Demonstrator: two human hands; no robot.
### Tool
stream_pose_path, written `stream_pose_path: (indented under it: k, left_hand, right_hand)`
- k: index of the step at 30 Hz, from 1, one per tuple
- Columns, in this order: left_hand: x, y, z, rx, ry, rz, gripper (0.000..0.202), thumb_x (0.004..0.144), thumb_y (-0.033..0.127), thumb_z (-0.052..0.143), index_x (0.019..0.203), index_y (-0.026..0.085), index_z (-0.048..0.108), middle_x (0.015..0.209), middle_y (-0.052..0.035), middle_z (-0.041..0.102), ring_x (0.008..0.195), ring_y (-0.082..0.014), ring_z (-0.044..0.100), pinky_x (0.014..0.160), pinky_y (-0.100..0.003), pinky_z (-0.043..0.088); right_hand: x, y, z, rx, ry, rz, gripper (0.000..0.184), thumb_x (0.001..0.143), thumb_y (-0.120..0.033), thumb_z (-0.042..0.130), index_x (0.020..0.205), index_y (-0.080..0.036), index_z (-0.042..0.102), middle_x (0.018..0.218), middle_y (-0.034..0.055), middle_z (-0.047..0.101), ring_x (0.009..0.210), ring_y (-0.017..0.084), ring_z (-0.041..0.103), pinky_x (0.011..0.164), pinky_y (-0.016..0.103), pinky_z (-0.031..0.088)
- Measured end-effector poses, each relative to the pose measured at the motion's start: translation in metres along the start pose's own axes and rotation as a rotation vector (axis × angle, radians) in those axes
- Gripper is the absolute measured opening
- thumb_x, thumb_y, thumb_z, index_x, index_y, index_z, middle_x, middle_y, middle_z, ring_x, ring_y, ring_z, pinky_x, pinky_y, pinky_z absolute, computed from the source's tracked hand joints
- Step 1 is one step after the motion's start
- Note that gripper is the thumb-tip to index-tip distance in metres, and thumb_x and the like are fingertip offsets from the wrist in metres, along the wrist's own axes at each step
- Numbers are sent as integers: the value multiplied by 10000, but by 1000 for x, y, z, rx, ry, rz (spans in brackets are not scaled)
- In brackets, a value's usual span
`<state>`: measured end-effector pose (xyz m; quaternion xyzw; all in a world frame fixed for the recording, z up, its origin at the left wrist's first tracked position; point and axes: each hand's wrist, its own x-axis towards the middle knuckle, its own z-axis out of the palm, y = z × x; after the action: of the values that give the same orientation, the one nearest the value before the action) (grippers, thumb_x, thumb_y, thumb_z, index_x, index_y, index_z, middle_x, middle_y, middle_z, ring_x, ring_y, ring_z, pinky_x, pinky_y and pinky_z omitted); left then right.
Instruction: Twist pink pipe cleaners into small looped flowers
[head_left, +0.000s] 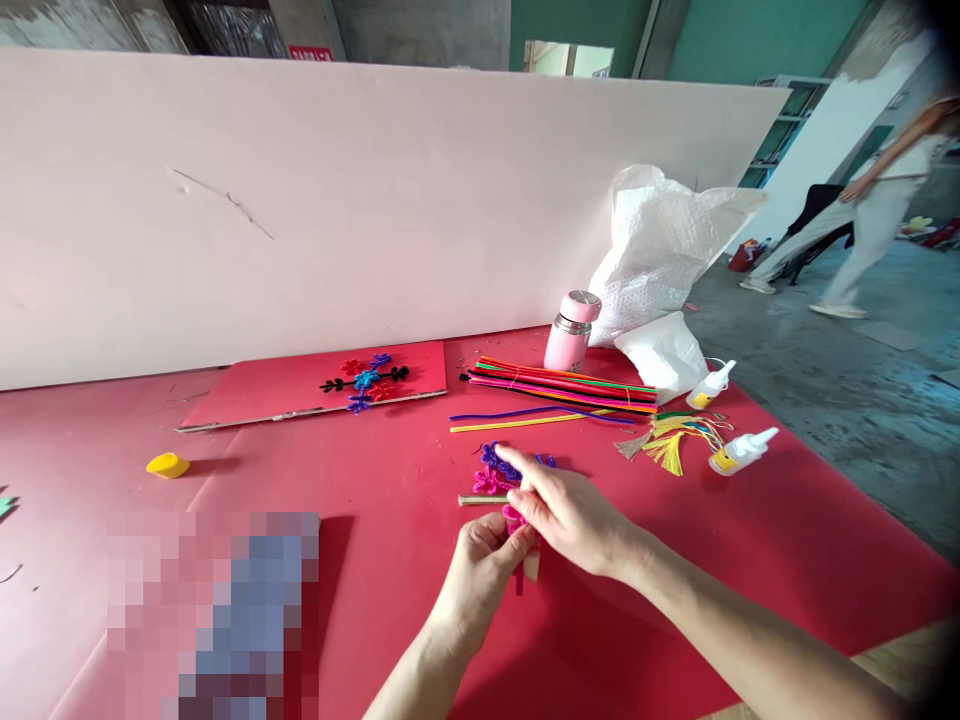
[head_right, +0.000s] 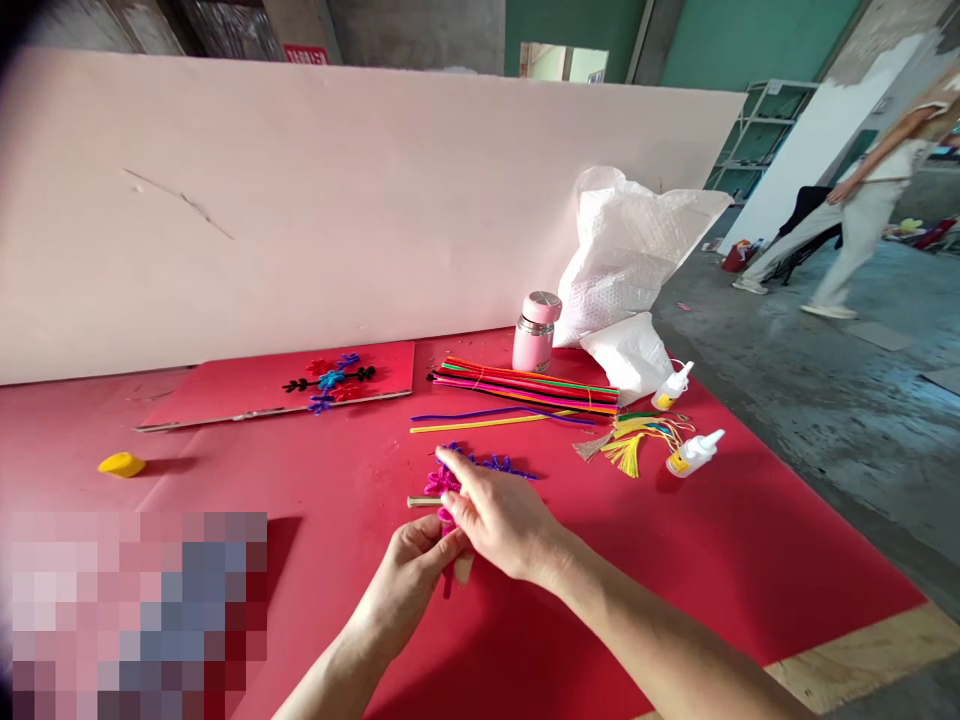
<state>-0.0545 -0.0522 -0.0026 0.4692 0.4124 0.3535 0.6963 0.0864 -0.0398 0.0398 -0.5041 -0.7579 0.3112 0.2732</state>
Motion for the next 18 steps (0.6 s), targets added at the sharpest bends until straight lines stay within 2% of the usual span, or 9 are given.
stream_pose_path:
  k: [2, 5, 9, 13, 18]
  left_hand:
    - [0, 0, 0, -111, 32, -1, 250, 754, 324, 584, 599, 130, 603, 527, -1, 566, 517, -93, 439, 547, -217, 354]
    - [-1, -1, -2, -200, 50, -1, 198, 762, 297, 586, 674, 131, 648, 567, -9, 599, 544, -96, 459, 580, -223, 354]
    - [-1, -2, -2, -232, 9, 16, 210, 786, 288, 557, 708, 122, 660, 568, -19, 601, 546, -103, 457, 551, -226, 338]
    - [-1, 0, 0, -239, -14, 15, 214, 783, 303, 559, 740, 122, 665, 546, -16, 591, 545, -111, 463, 532, -227, 333]
    - [0, 4, -2, -295, -37, -84, 234, 748, 344, 597, 761, 122, 667, 566, -19, 589, 554, -113, 481, 607, -253, 374]
  right_hand:
    - [-1, 4, -3, 135, 119, 63, 433, 897, -310, 345, 1318, -208, 327, 664, -9, 531, 591, 141, 505, 589, 257, 410]
    - [-9, 11, 1, 315, 245, 130, 402, 877, -335, 406, 1261, -219, 380, 723, -11, 512, 657, 135, 509, 624, 251, 420]
    - [-22, 15, 19, 512, 228, 180, 417, 829, -313, 501, 1220, -211, 397, 798, 3, 541, 710, 146, 542, 652, 267, 447]
    - [-24, 14, 35, 640, 321, 189, 389, 820, -264, 512, 1190, -204, 408, 730, -18, 506, 677, 136, 526, 667, 277, 450]
    - [-17, 15, 33, 808, 347, 266, 394, 772, -292, 570, 1138, -208, 449, 680, -39, 473, 594, 114, 480, 573, 259, 423]
